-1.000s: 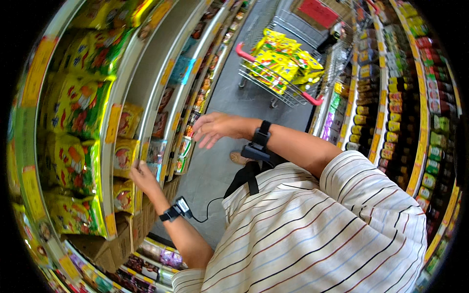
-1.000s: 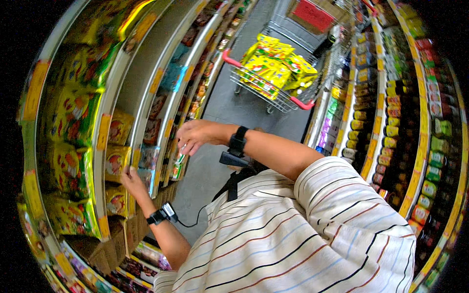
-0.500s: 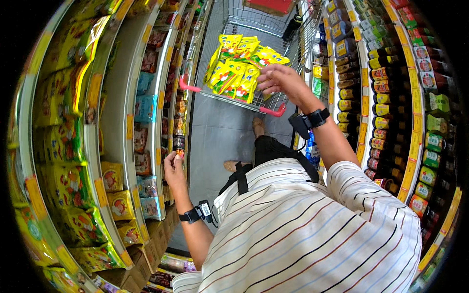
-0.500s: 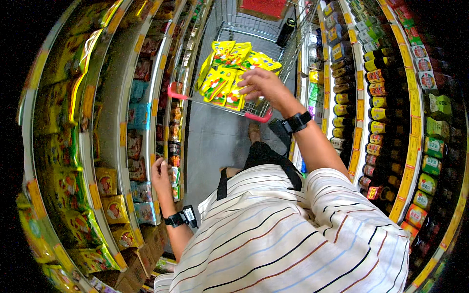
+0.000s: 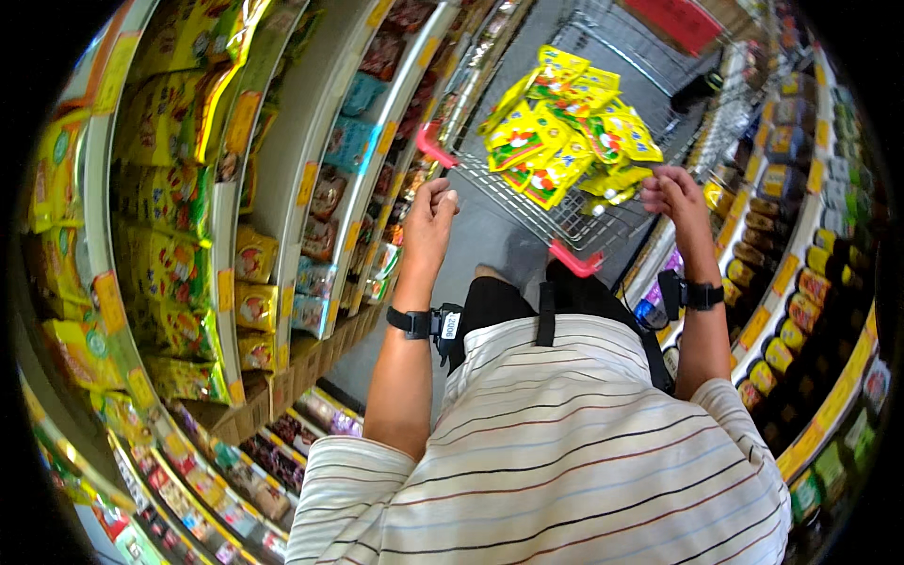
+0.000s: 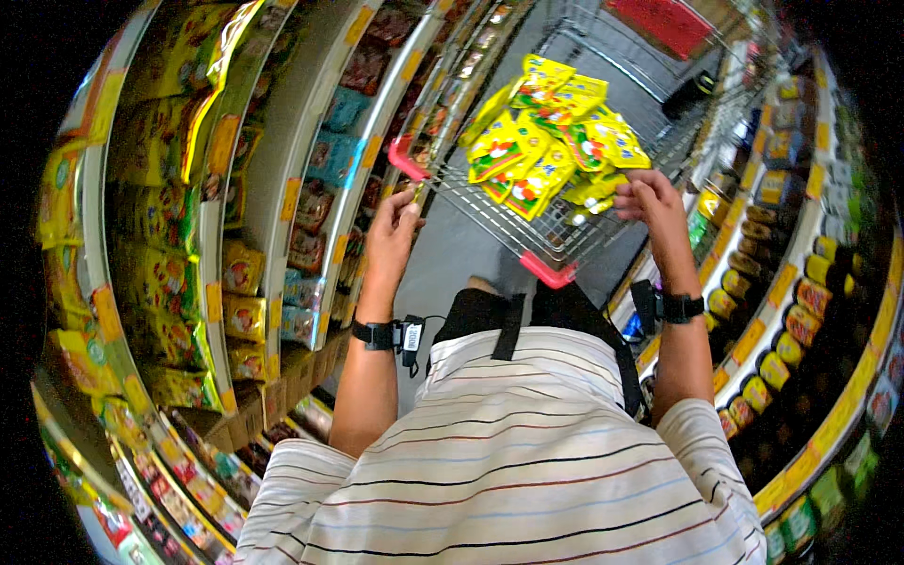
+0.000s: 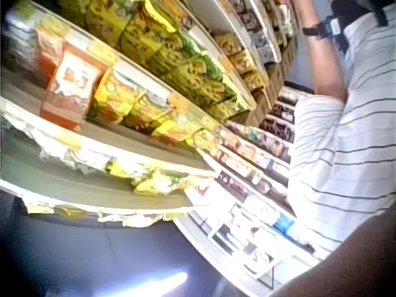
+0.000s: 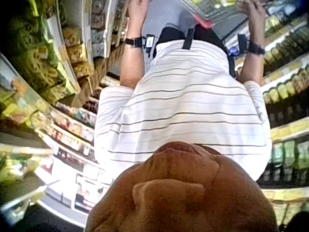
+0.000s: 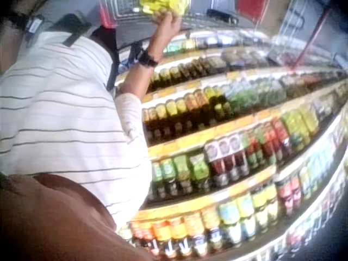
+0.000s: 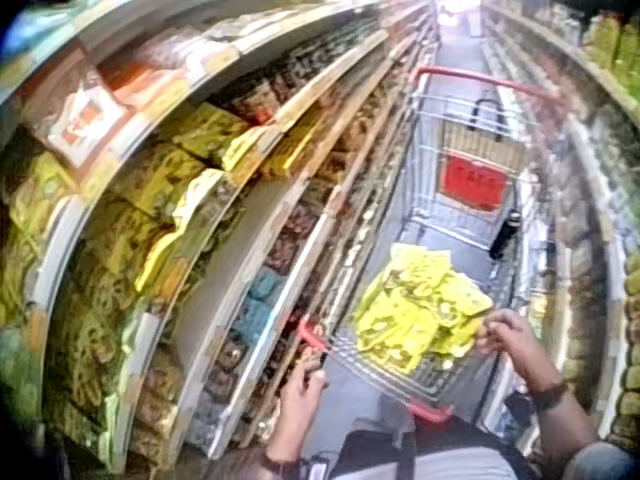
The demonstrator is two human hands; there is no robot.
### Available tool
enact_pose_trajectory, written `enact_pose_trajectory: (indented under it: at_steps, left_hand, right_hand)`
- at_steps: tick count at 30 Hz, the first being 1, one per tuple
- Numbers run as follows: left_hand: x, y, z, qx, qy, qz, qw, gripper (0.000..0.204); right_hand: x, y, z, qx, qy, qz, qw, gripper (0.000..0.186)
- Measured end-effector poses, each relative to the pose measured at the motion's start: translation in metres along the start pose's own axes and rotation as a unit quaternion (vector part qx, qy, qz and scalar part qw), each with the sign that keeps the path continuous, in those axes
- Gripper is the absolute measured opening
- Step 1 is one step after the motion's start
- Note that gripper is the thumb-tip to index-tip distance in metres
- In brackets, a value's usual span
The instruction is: The person repeatedly picks up yellow packets of seasoning from a shopping cart and places them onto a store shelf. They handle the packets one by one, arranging them in a row on the shelf.
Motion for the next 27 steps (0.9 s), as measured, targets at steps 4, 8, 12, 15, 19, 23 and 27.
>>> enact_pose_trajectory:
  at_steps: [4, 8, 12, 15, 19, 23, 27]
  left_hand:
    - [-0.002, -0.017, 0.028, -0.02, 0.047, 0.08, 0.996, 0.027]
    - [-0.005, -0.032, 0.053, 0.009, 0.091, 0.13, 0.987, 0.031]
    - [-0.023, -0.05, 0.068, 0.017, 0.079, 0.132, 0.988, 0.036]
    - [-0.038, -0.057, 0.072, 0.028, 0.066, 0.153, 0.986, 0.036]
    - [-0.053, -0.058, 0.061, 0.056, 0.0, 0.162, 0.985, 0.037]
    - [-0.063, -0.068, 0.049, 0.05, -0.075, 0.189, 0.978, 0.034]
    - [-0.07, -0.075, 0.044, 0.059, -0.1, 0.19, 0.975, 0.033]
  right_hand:
    - [-0.007, 0.018, 0.001, 0.038, -0.003, 0.018, 0.999, 0.021]
    - [0.003, 0.016, 0.006, 0.081, 0.064, 0.046, 0.994, 0.017]
    - [0.004, 0.022, 0.024, 0.141, 0.114, 0.062, 0.982, 0.015]
    - [-0.003, 0.031, 0.025, 0.138, 0.153, 0.055, 0.977, 0.017]
    - [-0.006, 0.029, 0.023, 0.125, 0.186, 0.051, 0.973, 0.016]
    - [-0.008, 0.031, 0.023, 0.138, 0.213, 0.057, 0.966, 0.012]
    - [-0.015, 0.033, 0.027, 0.153, 0.225, 0.045, 0.961, 0.014]
Point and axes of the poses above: each hand's wrist, its own x-axis away from the middle knuckle, its own z-axis out of the back of the hand, y = z × x, the point moved 2 cm from there along -x, towards the middle knuckle, and after that the axes turned 5 degrees about z, right-handed, at the moved point
